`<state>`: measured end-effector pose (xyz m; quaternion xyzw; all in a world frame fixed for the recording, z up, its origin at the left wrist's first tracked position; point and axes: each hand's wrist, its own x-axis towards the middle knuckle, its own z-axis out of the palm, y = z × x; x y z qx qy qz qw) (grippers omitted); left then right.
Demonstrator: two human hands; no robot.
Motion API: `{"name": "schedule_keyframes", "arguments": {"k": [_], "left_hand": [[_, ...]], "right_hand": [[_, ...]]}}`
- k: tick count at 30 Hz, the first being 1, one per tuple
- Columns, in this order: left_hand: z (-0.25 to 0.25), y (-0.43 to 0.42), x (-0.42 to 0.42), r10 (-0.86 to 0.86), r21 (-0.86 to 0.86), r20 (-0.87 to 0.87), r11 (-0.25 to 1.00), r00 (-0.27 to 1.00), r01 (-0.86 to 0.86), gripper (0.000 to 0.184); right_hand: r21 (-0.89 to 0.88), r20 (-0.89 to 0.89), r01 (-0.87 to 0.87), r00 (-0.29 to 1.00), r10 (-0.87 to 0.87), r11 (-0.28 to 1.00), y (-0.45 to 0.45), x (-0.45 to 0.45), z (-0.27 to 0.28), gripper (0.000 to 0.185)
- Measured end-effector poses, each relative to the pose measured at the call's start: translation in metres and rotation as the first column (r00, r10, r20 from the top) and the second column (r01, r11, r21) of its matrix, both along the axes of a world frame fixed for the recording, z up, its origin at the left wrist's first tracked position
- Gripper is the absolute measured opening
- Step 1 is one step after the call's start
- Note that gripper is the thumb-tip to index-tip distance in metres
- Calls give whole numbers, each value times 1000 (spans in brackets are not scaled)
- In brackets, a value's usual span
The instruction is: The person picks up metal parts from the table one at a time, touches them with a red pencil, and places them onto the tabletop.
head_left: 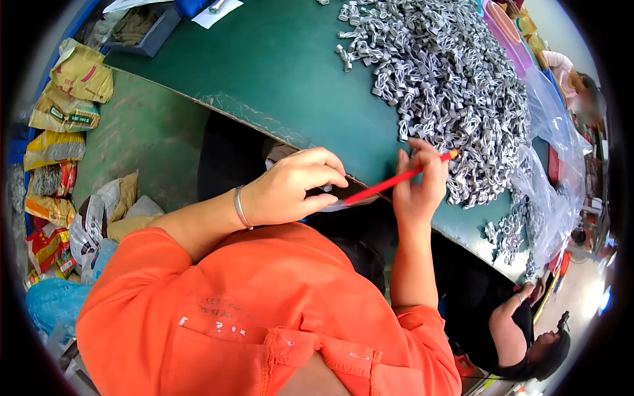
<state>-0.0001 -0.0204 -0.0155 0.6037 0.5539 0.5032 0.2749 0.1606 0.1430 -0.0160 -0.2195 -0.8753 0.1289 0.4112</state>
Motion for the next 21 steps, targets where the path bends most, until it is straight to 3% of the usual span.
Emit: {"name": "schedule_keyframes", "arguments": {"k": [1, 5, 8, 9, 10, 11, 12, 13, 15, 19, 21], "left_hand": [[1, 1, 1, -2, 1, 0, 1000, 1000, 2, 18], [1, 5, 4, 10, -41, 61, 999, 998, -8, 17], [3, 5, 1, 24, -73, 86, 997, 996, -17, 21], [3, 4, -1, 29, -107, 84, 994, 996, -20, 26], [3, 5, 1, 35, -111, 83, 993, 996, -26, 26], [3, 6, 4, 100, -141, 238, 988, 966, -67, 31], [2, 7, 6, 165, -177, 384, 979, 908, -103, 35], [1, 8, 6, 169, -183, 382, 977, 909, -105, 35], [-3, 10, 5, 110, -160, 594, 987, 797, -17, 40], [4, 8, 5, 121, -168, 719, 986, 685, 2, 28], [0, 9, 6, 115, -84, 639, 993, 761, -80, 24]], "right_hand": [[109, 54, 34, 998, -40, 994, 8, -4, 2, 26], [84, 155, 22, 987, -35, 996, 24, -7, -4, 26], [0, -23, 32, 999, -32, 999, 18, -6, -6, 22], [-197, -172, -52, 985, 17, 979, 14, -6, -10, 21], [-504, -288, -162, 958, 12, 848, 4, -5, -4, 21], [-738, -388, -287, 921, -37, 611, -7, -3, 7, 21], [-812, -448, -386, 893, -44, 438, -14, -2, 12, 22], [-817, -526, -496, 850, -27, 294, -19, -1, 11, 20], [-853, -519, -507, 850, -92, 121, -29, -1, 14, 19], [-809, -584, -586, 810, -55, -39, -32, 1, 7, 19], [-812, -584, -584, 811, -29, -1, -35, -1, 5, 21]]}}
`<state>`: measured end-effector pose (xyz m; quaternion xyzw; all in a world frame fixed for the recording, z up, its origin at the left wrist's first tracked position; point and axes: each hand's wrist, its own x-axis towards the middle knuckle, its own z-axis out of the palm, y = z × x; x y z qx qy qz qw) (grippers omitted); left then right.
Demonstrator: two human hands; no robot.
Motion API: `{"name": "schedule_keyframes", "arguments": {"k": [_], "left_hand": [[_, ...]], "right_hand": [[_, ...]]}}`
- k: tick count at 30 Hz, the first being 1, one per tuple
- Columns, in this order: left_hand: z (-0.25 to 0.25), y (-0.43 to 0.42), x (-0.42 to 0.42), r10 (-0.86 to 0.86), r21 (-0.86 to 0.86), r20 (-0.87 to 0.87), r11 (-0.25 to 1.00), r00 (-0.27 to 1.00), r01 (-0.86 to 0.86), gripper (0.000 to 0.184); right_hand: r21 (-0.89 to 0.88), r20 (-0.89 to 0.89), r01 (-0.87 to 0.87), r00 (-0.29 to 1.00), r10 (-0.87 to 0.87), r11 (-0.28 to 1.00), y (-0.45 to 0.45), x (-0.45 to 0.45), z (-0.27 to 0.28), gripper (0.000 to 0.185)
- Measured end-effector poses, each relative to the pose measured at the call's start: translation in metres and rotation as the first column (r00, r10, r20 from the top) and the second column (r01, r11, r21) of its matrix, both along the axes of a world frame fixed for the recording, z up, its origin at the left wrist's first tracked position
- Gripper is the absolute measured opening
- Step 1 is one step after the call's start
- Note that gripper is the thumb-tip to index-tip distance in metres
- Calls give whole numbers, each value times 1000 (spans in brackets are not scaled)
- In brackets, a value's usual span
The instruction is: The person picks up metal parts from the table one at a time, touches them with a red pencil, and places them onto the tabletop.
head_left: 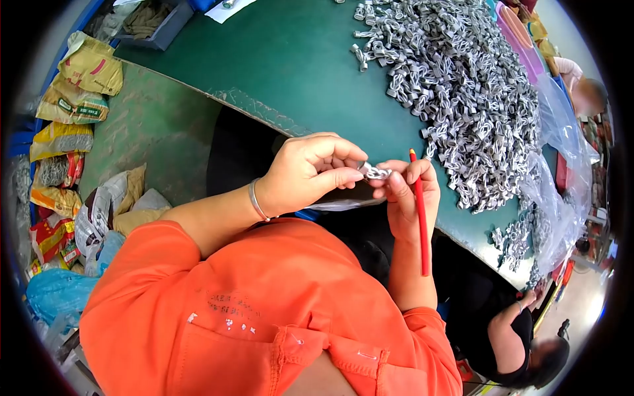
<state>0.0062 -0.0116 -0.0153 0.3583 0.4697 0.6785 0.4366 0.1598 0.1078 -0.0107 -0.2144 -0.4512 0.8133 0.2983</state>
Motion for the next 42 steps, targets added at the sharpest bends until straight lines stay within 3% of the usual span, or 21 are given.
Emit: {"name": "schedule_keyframes", "arguments": {"k": [1, 2, 4, 5, 7, 8, 12, 14, 16, 17, 18, 21, 23, 24, 25, 26, 28, 34, 36, 40, 42], "left_hand": [[-1, 0, 0, 70, 88, -119, 994, 990, -60, 20], [-1, 0, 0, 71, 86, -119, 994, 990, -61, 20], [1, -1, -3, 106, 164, -284, 985, 953, -61, 24], [2, -1, -5, 105, 162, -283, 985, 953, -60, 24], [5, -2, -9, 148, 232, -510, 972, 847, -30, 23], [5, -3, -9, 143, 232, -508, 972, 850, -25, 23], [3, -7, -10, 159, 273, -596, 962, 787, 12, 21], [2, -10, -11, 103, 215, -614, 976, 783, 40, 20], [-2, -11, -13, 54, 164, -629, 984, 776, 64, 19], [-3, -11, -12, 2, 107, -643, 990, 766, 87, 19], [-2, -11, -11, -1, 106, -643, 990, 766, 91, 19], [12, -8, -7, -92, 71, -509, 986, 856, 148, 19], [30, -3, -3, -178, 144, -344, 960, 922, 239, 23], [40, -3, 3, -293, 242, -68, 923, 954, 301, 28], [58, -6, 9, -454, 315, 272, 875, 848, 368, 36], [67, -8, 13, -538, 395, 411, 833, 736, 389, 36], [87, -8, 27, -656, 565, 430, 731, 620, 382, 35], [102, -5, 67, -790, 762, 371, 560, 488, 327, 34], [103, -1, 74, -801, 780, 365, 541, 475, 314, 33], [104, 4, 81, -812, 798, 357, 522, 463, 302, 32], [104, 6, 86, -817, 805, 349, 512, 460, 300, 31]], "right_hand": [[50, 3, 1, 1000, -1, 999, -1, -1, -1, 24], [49, 4, 1, 1000, -1, 999, -2, -1, -4, 24], [278, -81, 53, 996, -32, 959, -4, 0, -12, 28], [321, -63, 56, 997, -37, 946, -6, 3, -12, 31], [429, -61, 82, 996, -61, 900, -10, 4, -10, 31], [535, -62, 105, 994, -84, 839, -11, 5, -9, 31], [634, -30, 3, 999, 21, 773, -7, 18, -5, 29], [702, -34, 54, 998, -43, 710, -2, 21, -1, 29], [925, 108, 74, 889, -445, 373, 12, 29, -2, 29], [941, 91, 114, 824, -559, 320, 22, 29, -8, 28], [984, 66, 50, 786, -615, 169, 32, 29, -6, 28], [991, 127, -126, 704, -698, 54, 47, 23, -10, 33], [988, 143, -140, 689, -711, 63, 46, 20, -11, 34], [991, 127, -125, 696, -706, 56, 46, 19, -11, 33], [993, 111, -57, 712, -693, 100, 47, 20, -16, 32], [989, 94, 9, 728, -680, 146, 48, 21, -20, 30], [901, 79, 203, 792, -605, 383, 41, 22, -25, 27], [943, 101, 82, 853, -511, 323, 23, 18, -20, 27], [905, 122, 113, 855, -504, 411, 23, 19, -22, 27], [889, 119, 120, 871, -477, 442, 24, 20, -23, 27], [745, 86, 213, 909, -408, 631, 20, 20, -22, 29]]}}
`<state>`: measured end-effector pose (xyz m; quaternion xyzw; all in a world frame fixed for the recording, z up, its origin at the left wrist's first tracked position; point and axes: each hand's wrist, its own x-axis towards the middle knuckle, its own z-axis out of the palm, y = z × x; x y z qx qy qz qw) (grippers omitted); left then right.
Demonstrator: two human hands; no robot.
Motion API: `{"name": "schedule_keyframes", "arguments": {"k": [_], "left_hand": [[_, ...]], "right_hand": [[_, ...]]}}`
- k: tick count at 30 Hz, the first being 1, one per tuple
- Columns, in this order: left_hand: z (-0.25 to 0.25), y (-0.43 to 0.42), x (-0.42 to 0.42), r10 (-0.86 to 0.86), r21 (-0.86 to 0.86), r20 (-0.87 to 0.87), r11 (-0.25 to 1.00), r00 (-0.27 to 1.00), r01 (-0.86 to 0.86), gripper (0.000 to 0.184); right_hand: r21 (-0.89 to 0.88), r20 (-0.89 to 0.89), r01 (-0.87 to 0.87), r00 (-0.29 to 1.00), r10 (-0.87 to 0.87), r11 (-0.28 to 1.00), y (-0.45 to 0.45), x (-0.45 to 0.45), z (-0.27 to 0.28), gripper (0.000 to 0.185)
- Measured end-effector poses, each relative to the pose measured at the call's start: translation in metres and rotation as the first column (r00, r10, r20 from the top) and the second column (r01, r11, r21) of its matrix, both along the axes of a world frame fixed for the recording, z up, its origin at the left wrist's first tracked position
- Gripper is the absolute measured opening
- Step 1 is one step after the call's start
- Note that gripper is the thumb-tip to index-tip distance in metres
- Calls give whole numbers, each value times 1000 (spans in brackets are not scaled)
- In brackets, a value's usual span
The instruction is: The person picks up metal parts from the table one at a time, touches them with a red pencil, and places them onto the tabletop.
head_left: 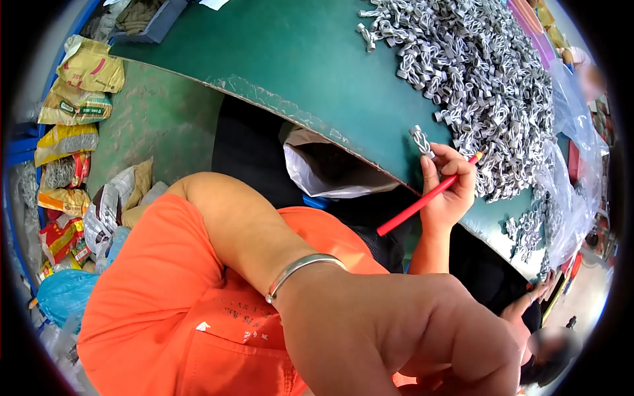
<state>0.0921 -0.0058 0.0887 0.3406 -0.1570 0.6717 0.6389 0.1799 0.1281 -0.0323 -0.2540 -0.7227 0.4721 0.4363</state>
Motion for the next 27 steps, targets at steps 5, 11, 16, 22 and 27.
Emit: {"name": "schedule_keyframes", "arguments": {"k": [5, 11, 16, 22, 27], "left_hand": [[-1, -1, 2, 33, 3, -17, 999, 999, -33, 30], [-2, -7, -5, 86, -4, -40, 996, 996, -86, 28], [-5, -9, -13, 150, -34, -124, 987, 981, -156, 27], [-39, 2, -60, 377, -297, -513, 765, 771, -571, 25], [-85, -1, -84, 116, -552, -715, 511, 689, -659, 33]], "right_hand": [[-171, -132, -117, 987, 95, 978, -9, 1, 5, 32], [-301, -190, -178, 974, 124, 937, -19, -6, 20, 33], [-375, -263, -229, 955, 134, 898, -20, -8, 22, 33], [-485, -390, -303, 914, 107, 820, -21, -10, 29, 28], [-449, -413, -380, 891, 189, 809, -27, -13, 31, 27]]}}
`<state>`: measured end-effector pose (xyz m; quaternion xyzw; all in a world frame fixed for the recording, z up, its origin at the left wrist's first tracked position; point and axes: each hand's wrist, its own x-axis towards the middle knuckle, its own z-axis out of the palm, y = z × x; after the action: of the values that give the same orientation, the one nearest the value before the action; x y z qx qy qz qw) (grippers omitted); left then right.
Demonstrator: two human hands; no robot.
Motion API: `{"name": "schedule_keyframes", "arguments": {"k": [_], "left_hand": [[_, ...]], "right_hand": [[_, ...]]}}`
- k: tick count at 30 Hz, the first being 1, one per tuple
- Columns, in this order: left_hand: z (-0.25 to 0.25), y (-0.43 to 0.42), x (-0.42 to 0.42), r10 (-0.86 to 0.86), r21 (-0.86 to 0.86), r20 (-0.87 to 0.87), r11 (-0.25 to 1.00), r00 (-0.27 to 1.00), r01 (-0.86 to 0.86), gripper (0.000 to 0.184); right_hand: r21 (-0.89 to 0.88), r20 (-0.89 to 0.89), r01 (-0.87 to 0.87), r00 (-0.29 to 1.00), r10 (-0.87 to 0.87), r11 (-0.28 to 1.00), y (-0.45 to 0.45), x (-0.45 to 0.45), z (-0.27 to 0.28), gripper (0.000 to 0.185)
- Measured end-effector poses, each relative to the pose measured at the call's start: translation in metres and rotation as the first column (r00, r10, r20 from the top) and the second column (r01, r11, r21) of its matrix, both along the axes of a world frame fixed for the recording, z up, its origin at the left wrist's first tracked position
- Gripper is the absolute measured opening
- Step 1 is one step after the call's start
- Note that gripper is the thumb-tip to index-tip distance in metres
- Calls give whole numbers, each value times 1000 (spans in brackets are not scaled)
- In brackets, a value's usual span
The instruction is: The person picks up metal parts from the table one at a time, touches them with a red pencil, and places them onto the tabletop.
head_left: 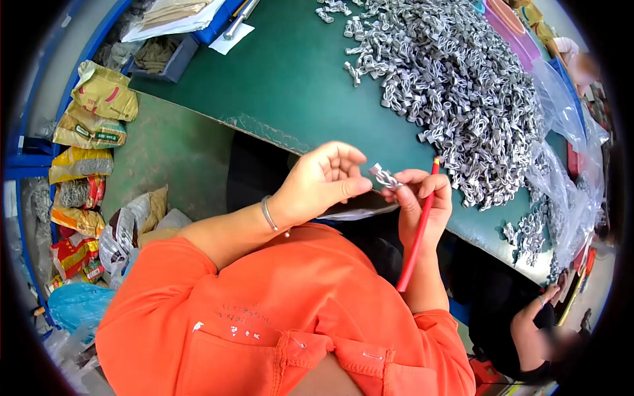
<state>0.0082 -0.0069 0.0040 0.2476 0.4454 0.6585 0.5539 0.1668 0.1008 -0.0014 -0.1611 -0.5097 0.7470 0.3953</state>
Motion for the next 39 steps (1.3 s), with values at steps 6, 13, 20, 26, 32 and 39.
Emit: {"name": "schedule_keyframes", "arguments": {"k": [6, 13, 20, 26, 32, 39], "left_hand": [[0, 0, 10, 166, 240, -188, 963, 968, -118, 21], [4, -19, -6, 53, 109, -731, 993, 680, 39, 18], [-11, -14, -14, -95, -41, -804, 994, 588, 104, 26], [0, 77, -71, 260, 230, -951, 956, 165, -180, 26], [-21, 139, -92, 150, 154, -988, 979, -38, -135, 39], [-25, 115, -64, 246, 244, -969, 967, 20, -73, 28]], "right_hand": [[439, 106, 38, 990, -94, 898, -7, -4, -6, 33], [465, 93, 61, 989, -116, 883, 2, 16, -2, 35], [139, -370, 201, 919, -137, 970, 22, 20, 75, 10], [241, -944, 225, -172, 282, 944, 19, 12, 189, 7], [261, -965, 240, 107, 241, 935, 1, 27, 212, 11], [120, -973, 298, 227, 52, 947, 5, 43, 218, 16]]}}
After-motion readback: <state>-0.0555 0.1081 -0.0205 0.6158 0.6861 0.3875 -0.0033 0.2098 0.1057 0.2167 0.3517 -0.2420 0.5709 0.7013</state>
